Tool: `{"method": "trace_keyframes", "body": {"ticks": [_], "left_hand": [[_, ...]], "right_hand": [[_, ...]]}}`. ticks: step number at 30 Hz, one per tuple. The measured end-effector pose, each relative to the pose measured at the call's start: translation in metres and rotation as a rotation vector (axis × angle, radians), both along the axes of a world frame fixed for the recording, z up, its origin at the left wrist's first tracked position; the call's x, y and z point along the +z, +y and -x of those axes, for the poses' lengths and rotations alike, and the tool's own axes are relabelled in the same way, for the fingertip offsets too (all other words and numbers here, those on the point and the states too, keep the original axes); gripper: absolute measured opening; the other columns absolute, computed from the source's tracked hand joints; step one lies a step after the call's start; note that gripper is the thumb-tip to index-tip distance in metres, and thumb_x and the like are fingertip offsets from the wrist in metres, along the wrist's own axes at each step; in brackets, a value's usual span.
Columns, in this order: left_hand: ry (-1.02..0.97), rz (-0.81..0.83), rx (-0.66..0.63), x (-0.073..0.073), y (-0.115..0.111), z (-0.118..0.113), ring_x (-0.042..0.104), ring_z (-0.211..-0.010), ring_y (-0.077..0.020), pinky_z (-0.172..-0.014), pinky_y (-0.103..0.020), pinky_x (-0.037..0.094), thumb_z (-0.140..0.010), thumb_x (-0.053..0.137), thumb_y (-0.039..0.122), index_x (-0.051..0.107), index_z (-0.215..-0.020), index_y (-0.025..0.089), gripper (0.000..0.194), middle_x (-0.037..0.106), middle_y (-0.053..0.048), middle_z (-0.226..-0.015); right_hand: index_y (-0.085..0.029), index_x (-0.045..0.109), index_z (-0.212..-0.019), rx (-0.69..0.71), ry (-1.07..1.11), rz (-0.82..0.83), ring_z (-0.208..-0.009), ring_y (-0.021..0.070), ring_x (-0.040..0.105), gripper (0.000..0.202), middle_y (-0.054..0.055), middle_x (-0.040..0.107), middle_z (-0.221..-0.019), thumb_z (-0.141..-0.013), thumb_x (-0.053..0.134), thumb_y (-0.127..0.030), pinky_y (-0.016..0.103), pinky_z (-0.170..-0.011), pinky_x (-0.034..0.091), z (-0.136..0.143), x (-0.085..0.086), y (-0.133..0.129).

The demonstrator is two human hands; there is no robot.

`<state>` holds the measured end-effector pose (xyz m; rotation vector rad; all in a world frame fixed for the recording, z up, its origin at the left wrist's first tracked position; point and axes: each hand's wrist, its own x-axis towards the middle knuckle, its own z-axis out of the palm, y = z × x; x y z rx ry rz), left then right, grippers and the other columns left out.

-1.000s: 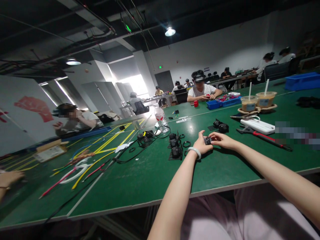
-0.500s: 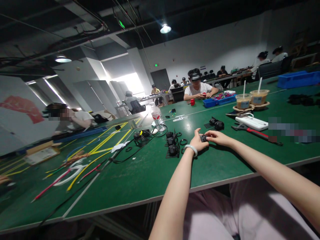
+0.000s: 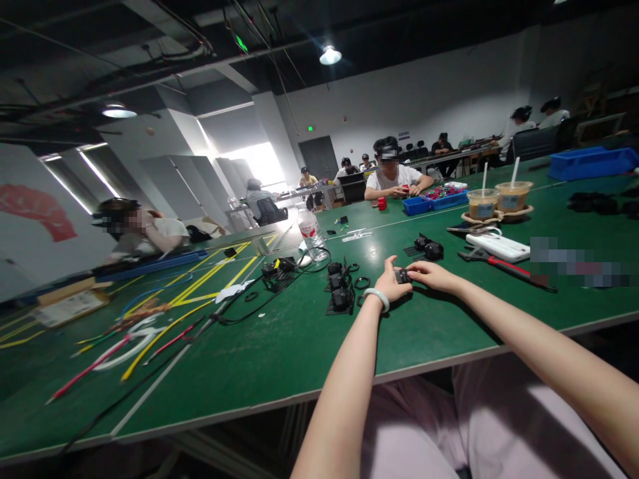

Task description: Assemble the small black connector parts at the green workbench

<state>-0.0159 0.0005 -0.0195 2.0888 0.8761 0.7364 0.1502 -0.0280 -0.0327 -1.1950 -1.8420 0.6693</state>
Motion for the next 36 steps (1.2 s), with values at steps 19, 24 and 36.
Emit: {"method": "trace_keyframes", "body": {"ticks": [19,24,36], "left_hand": [[-0.003,-0.017,-0.015,-0.0069,0.0047,-0.0008,0.051,-0.08,-0.0137,-0.085,-0.039,0.035,-0.053,0.065,0.021,0.01,-0.124,0.02,0.089,0.045,-0.007,-0.1],[-0.014,-0.008,-0.02,-0.007,0.004,-0.0009,0.052,-0.079,-0.0135,-0.084,-0.04,0.035,-0.053,0.065,0.02,0.01,-0.123,0.02,0.089,0.045,-0.007,-0.099],[-0.002,-0.036,-0.033,-0.0078,0.0064,-0.0019,0.051,-0.076,-0.0118,-0.081,-0.037,0.038,-0.054,0.063,0.019,0.009,-0.124,0.02,0.088,0.046,-0.006,-0.097]], "right_hand": [[-0.017,0.045,-0.097,0.178,0.258,0.092,-0.076,0.0135,0.054,0.042,0.003,0.055,-0.087,-0.06,0.061,-0.028,0.029,-0.07,0.042,-0.0022,-0.0063,-0.0029],[-0.017,0.046,-0.098,0.164,0.233,0.075,-0.075,0.0135,0.054,0.04,0.003,0.056,-0.086,-0.062,0.06,-0.029,0.029,-0.069,0.042,-0.0015,-0.0064,-0.0031],[-0.016,0.048,-0.099,0.133,0.168,0.049,-0.077,0.0143,0.054,0.037,0.005,0.057,-0.088,-0.066,0.056,-0.031,0.03,-0.07,0.043,-0.0024,-0.0041,-0.003]]}}
